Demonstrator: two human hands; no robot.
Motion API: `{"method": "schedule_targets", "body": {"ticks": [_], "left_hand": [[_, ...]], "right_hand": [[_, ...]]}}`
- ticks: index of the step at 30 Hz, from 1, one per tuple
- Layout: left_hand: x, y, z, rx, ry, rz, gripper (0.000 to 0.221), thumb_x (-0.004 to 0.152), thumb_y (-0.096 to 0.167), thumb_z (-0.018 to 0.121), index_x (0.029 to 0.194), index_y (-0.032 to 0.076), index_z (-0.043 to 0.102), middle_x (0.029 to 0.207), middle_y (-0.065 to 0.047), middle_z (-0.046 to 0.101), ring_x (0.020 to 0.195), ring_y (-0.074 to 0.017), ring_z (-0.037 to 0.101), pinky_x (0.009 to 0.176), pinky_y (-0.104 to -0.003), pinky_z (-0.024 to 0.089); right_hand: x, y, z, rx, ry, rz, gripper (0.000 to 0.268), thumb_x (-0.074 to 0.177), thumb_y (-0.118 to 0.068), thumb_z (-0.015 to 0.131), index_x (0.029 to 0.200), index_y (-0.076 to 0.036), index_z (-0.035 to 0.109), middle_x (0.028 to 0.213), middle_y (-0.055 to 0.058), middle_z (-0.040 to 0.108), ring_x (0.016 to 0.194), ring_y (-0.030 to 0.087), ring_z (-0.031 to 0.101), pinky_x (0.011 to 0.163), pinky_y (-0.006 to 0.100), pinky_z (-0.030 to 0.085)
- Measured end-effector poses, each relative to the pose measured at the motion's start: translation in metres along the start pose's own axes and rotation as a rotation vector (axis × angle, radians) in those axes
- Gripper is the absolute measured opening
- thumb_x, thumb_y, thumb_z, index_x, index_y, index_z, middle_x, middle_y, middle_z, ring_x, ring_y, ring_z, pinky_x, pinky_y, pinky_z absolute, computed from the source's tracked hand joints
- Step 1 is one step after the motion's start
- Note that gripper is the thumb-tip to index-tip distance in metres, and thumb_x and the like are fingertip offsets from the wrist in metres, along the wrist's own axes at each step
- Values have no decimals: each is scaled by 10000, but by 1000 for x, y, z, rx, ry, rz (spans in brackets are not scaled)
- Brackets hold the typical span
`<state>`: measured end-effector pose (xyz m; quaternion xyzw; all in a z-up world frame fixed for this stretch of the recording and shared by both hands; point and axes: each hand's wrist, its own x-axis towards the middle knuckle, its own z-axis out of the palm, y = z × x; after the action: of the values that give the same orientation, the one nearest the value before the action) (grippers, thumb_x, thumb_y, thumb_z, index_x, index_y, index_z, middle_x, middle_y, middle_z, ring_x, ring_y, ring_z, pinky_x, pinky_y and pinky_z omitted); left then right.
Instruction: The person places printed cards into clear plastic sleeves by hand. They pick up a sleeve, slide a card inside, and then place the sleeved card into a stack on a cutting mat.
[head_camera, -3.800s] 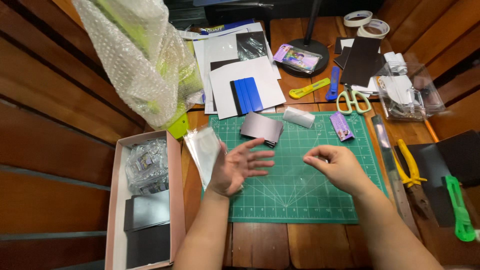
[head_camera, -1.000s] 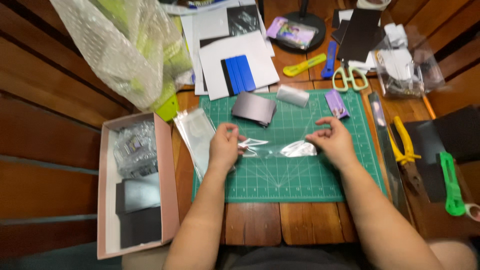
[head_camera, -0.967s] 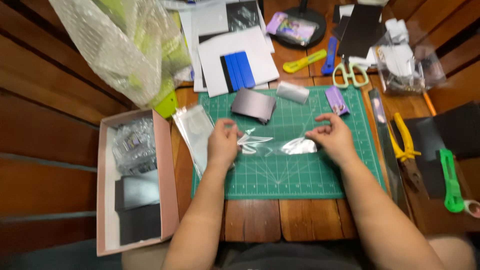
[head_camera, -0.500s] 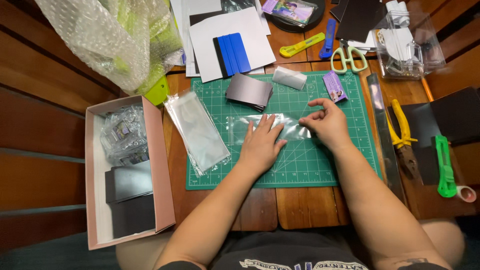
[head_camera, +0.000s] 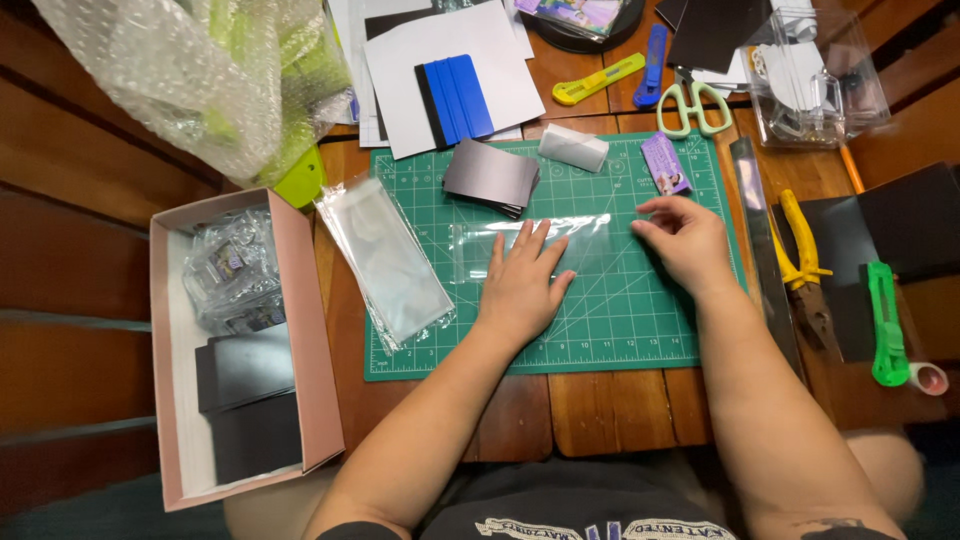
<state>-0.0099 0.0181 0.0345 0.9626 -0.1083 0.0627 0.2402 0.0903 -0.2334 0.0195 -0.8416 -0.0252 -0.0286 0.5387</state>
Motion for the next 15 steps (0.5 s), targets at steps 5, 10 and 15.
{"method": "schedule_targets", "body": {"ticks": [5, 10, 15], "left_hand": [[0, 0, 2, 7, 33, 19, 491, 1001, 444, 561, 1418, 186, 576, 1550, -127, 479, 1504, -333, 385, 1210, -641, 245], [1, -1, 3, 22, 73, 35, 476, 980, 445, 590, 1388, 201, 603, 1523, -108, 506, 1483, -315, 416, 1192, -611, 290], [3, -3, 6, 23, 98, 48, 468, 964, 454, 612, 1367, 216, 621, 1500, -97, 530, 1466, -304, 440, 1180, -591, 315]], "right_hand": [[-14, -30, 2, -211, -80, -190, 284, 843, -163, 851, 1086, -307, 819, 962, 20, 677, 716, 96, 539, 674, 263, 494], [-15, -38, 2, -276, -108, -167, 283, 833, -193, 846, 1088, -311, 815, 959, 3, 650, 736, 131, 553, 704, 295, 506], [-12, -33, 2, -320, -110, -168, 297, 811, -237, 863, 1091, -321, 814, 959, -10, 643, 757, 148, 581, 709, 305, 512]]}}
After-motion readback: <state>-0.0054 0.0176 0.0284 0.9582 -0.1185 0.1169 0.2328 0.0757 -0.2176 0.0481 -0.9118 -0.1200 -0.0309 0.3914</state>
